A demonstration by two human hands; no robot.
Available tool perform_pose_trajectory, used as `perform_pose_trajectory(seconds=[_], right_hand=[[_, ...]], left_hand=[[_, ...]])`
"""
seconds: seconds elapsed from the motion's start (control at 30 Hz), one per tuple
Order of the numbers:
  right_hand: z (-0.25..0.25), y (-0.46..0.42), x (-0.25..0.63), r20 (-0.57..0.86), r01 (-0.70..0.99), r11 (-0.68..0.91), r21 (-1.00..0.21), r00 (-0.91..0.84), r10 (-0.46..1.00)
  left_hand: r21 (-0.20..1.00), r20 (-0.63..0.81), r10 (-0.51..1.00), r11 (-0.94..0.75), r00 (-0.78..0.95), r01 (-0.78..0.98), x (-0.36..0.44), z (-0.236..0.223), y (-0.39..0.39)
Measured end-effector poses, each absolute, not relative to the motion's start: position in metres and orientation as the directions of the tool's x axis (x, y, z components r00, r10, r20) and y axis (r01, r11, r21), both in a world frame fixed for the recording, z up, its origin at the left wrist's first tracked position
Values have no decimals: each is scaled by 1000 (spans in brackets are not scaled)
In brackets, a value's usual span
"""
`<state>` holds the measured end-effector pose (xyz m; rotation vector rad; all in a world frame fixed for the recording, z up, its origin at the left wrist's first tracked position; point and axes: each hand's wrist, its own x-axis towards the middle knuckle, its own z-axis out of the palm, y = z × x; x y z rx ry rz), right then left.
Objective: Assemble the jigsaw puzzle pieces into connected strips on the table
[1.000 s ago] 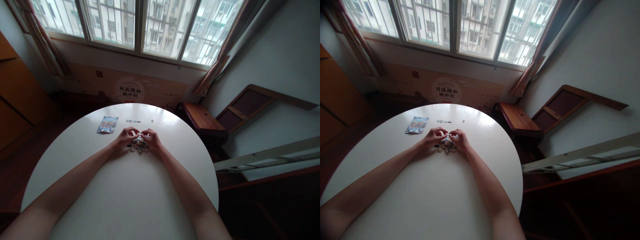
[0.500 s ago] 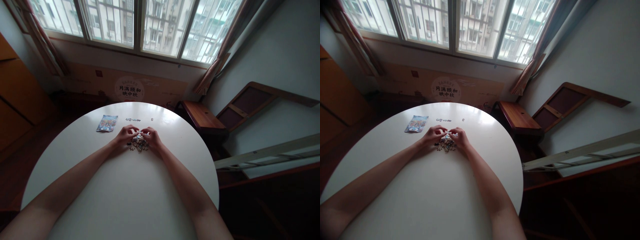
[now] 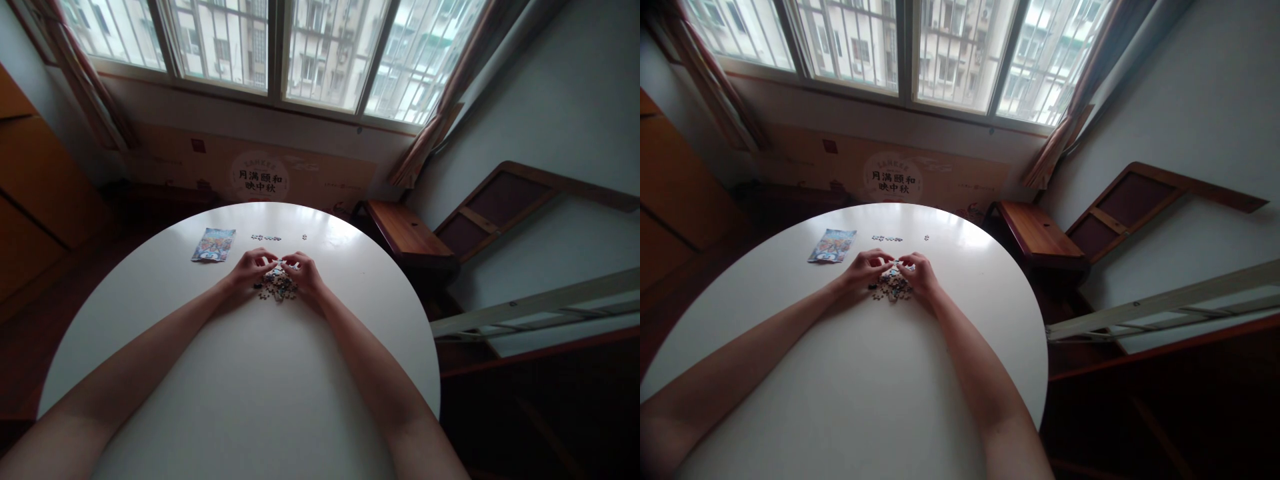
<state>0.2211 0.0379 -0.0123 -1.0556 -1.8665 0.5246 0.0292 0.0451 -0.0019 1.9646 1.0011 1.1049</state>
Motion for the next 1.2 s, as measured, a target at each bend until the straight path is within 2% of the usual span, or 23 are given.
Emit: perform_pose_trajectory(seconds=[1.2], right_hand=[[-10,37,221,501,474,543,-693,-224,836]], left_hand=[[809,387,868,-481,310,338,29,1,44]])
